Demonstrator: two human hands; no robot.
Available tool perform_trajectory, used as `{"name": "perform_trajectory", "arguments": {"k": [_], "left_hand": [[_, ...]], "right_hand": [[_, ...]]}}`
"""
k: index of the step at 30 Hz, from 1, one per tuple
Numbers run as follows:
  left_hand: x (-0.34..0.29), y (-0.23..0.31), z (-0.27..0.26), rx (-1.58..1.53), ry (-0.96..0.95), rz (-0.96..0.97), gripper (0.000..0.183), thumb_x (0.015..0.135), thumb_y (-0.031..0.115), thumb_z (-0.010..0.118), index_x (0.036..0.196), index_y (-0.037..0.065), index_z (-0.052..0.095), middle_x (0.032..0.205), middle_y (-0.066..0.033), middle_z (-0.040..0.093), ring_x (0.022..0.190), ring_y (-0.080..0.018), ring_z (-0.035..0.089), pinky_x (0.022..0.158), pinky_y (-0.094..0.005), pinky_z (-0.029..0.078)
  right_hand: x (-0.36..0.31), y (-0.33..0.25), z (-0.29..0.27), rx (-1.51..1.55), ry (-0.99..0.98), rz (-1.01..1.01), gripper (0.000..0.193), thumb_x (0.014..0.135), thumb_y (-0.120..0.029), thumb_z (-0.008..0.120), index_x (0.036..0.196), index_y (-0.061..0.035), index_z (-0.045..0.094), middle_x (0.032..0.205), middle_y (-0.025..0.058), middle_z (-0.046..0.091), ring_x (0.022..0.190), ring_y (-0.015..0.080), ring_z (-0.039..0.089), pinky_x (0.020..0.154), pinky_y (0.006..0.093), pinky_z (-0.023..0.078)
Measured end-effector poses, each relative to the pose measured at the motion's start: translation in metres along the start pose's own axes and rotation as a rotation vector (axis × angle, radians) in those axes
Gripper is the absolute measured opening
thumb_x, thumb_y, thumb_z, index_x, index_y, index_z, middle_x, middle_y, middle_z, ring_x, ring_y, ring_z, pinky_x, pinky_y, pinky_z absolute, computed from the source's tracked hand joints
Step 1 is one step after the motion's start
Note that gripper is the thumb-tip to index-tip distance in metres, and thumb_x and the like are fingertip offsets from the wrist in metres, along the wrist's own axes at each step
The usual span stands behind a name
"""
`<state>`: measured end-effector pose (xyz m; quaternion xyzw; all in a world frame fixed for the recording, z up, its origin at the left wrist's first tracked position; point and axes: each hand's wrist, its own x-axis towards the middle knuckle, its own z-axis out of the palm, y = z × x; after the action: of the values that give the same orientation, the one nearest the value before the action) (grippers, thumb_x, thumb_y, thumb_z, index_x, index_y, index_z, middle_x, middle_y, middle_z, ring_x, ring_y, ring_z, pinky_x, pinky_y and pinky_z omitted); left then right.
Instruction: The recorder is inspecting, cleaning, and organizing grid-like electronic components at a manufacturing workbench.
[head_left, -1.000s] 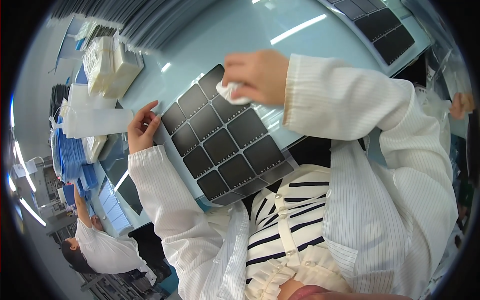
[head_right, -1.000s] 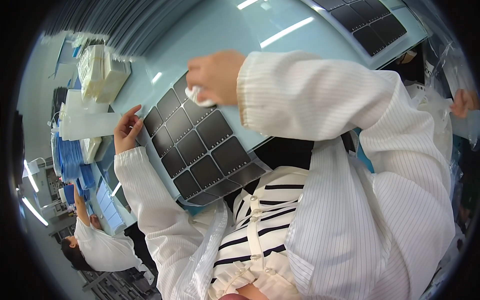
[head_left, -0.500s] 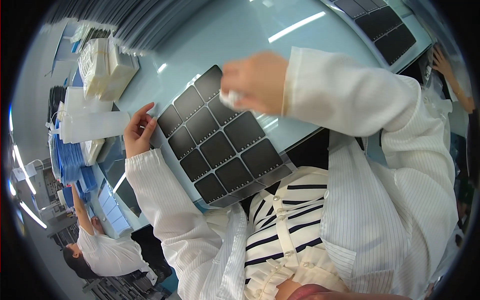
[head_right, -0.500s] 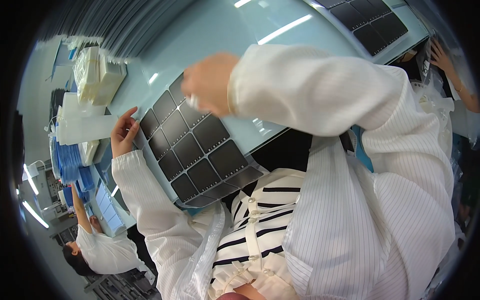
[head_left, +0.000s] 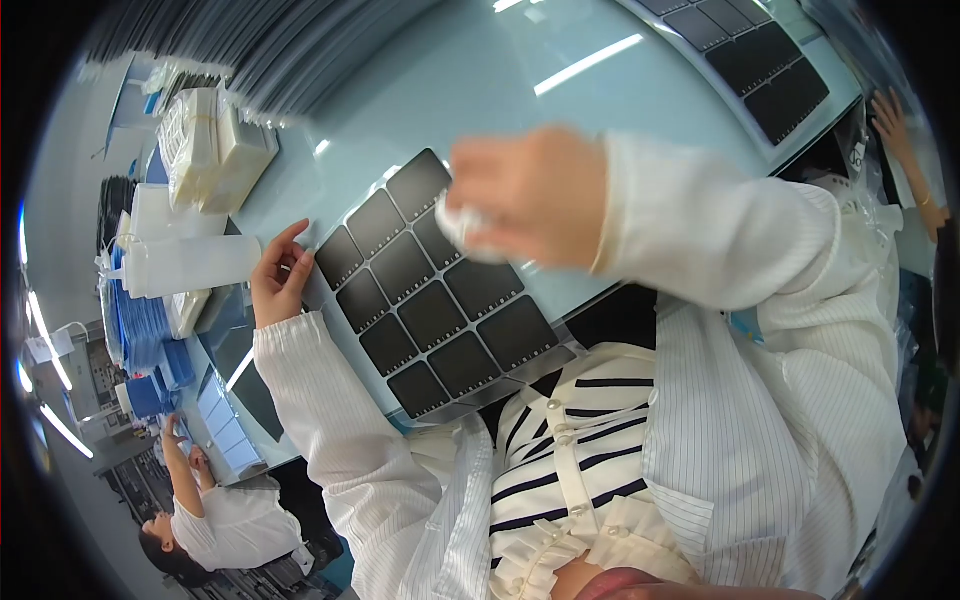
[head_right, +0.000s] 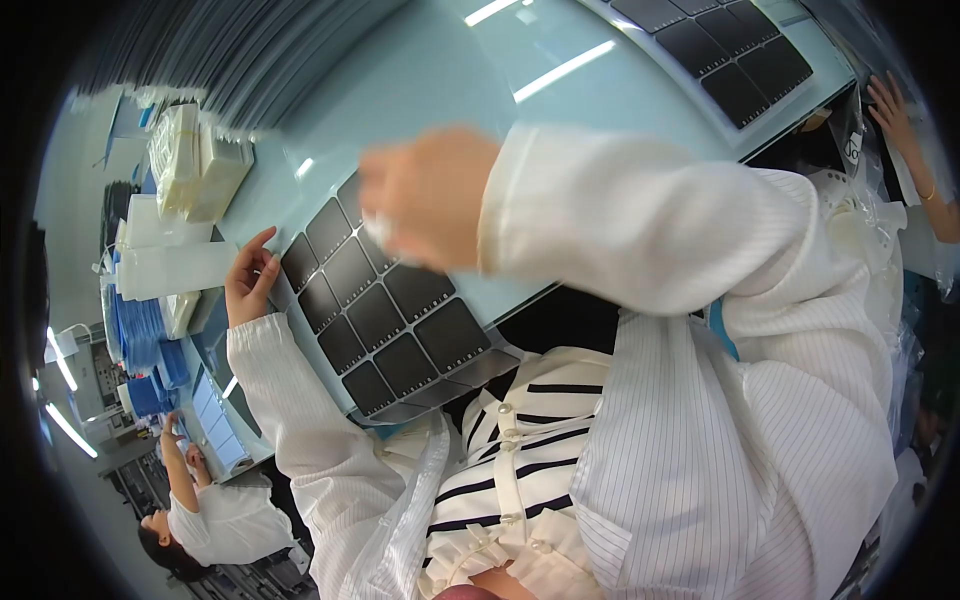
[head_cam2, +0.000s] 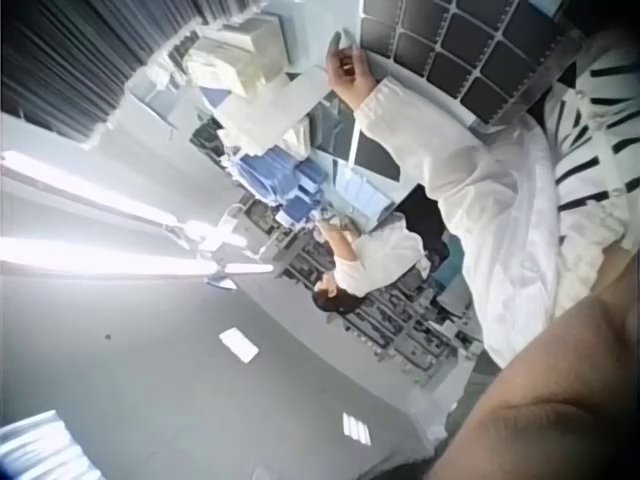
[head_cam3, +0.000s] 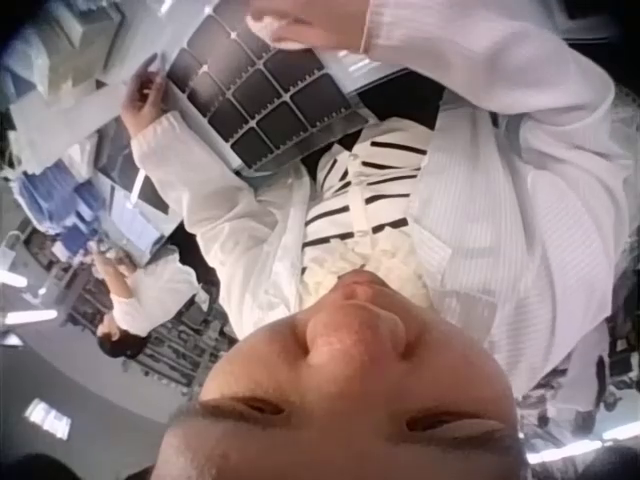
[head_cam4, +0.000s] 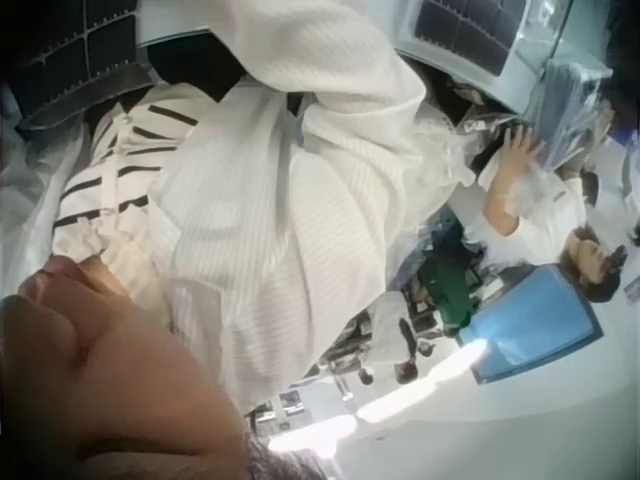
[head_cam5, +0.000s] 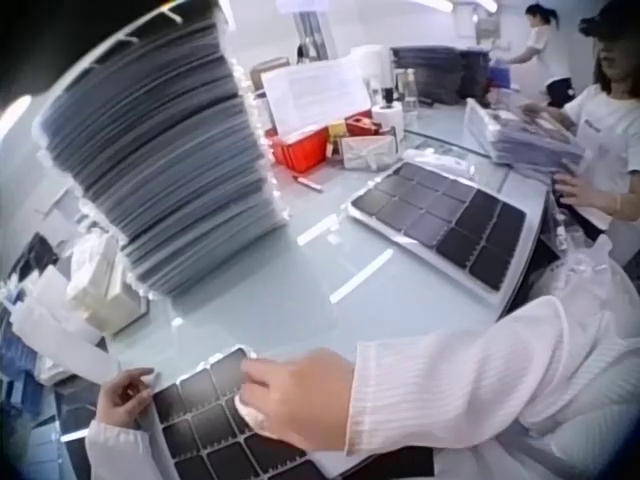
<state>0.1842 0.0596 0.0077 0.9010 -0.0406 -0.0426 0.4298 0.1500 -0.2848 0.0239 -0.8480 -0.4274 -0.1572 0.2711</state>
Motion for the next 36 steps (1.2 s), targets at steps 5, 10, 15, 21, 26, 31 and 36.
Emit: {"name": "perform_trajectory", "arguments": {"k": [5,10,15,21,26,31,36], "left_hand": [[0.001,0.002,0.003,-0.010,0.014,-0.005,0.036,0.078,-0.003,0.059,0.111,0.011,0.062,0.073,0.0061,0.044,0.065,-0.0039,0.038,0.060,-0.0169,0.032],[-0.002,0.012,0.005,0.089,0.020,0.024,0.039,0.076,-0.006,0.056,0.111,0.012,0.061,0.072,0.0050,0.043,0.063,-0.0046,0.037,0.057,-0.0178,0.031],[-0.003,0.011,0.004,0.113,0.006,0.065,0.037,0.077,-0.003,0.054,0.112,0.010,0.061,0.072,0.0058,0.040,0.064,-0.0035,0.035,0.057,-0.0160,0.028],[-0.001,0.013,0.006,0.074,0.028,0.123,0.032,0.076,-0.007,0.055,0.104,0.005,0.063,0.072,0.0011,0.040,0.060,-0.0066,0.035,0.054,-0.0180,0.029],[-0.003,0.018,0.006,0.175,0.056,0.128,0.032,0.076,-0.009,0.053,0.104,0.005,0.062,0.072,-0.0001,0.040,0.059,-0.0077,0.036,0.054,-0.0184,0.031],[-0.006,0.023,0.012,0.258,0.093,0.136,0.034,0.077,-0.010,0.052,0.104,0.006,0.062,0.072,-0.0014,0.042,0.059,-0.0089,0.039,0.054,-0.0195,0.033],[-0.007,0.022,0.012,0.282,0.103,0.183,0.033,0.077,-0.010,0.052,0.104,0.006,0.062,0.071,-0.0023,0.043,0.058,-0.0103,0.040,0.052,-0.0205,0.035]], "right_hand": [[0.002,0.015,0.016,-0.075,-0.133,0.078,0.016,0.073,-0.015,0.064,0.086,-0.0065,0.058,0.085,0.0069,0.051,0.061,0.0244,0.057,0.055,0.0342,0.048],[0.008,0.054,-0.018,-0.082,0.112,0.209,0.019,0.074,-0.014,0.065,0.090,-0.0044,0.058,0.082,0.0091,0.051,0.062,0.0255,0.058,0.056,0.0337,0.048],[0.012,0.002,0.018,0.141,-0.204,0.026,0.019,0.075,-0.014,0.065,0.091,-0.0058,0.058,0.082,0.0080,0.051,0.062,0.0239,0.058,0.054,0.0333,0.049],[0.031,0.071,0.010,-0.043,0.065,0.144,0.023,0.072,-0.009,0.066,0.092,-0.0040,0.057,0.081,0.0088,0.052,0.059,0.0240,0.055,0.051,0.0322,0.046],[0.037,0.046,0.013,0.227,0.020,0.253,0.023,0.072,-0.007,0.066,0.093,-0.0015,0.058,0.079,0.0095,0.052,0.061,0.0245,0.056,0.053,0.0301,0.044],[0.034,0.090,0.017,-0.037,0.174,0.348,0.022,0.074,-0.008,0.066,0.094,-0.0029,0.059,0.080,0.0080,0.053,0.062,0.0205,0.056,0.056,0.0276,0.045],[0.028,0.118,-0.001,-0.155,0.282,0.505,0.031,0.076,-0.014,0.068,0.105,-0.0056,0.061,0.082,0.0042,0.055,0.062,0.0126,0.051,0.059,0.0231,0.044]]}}
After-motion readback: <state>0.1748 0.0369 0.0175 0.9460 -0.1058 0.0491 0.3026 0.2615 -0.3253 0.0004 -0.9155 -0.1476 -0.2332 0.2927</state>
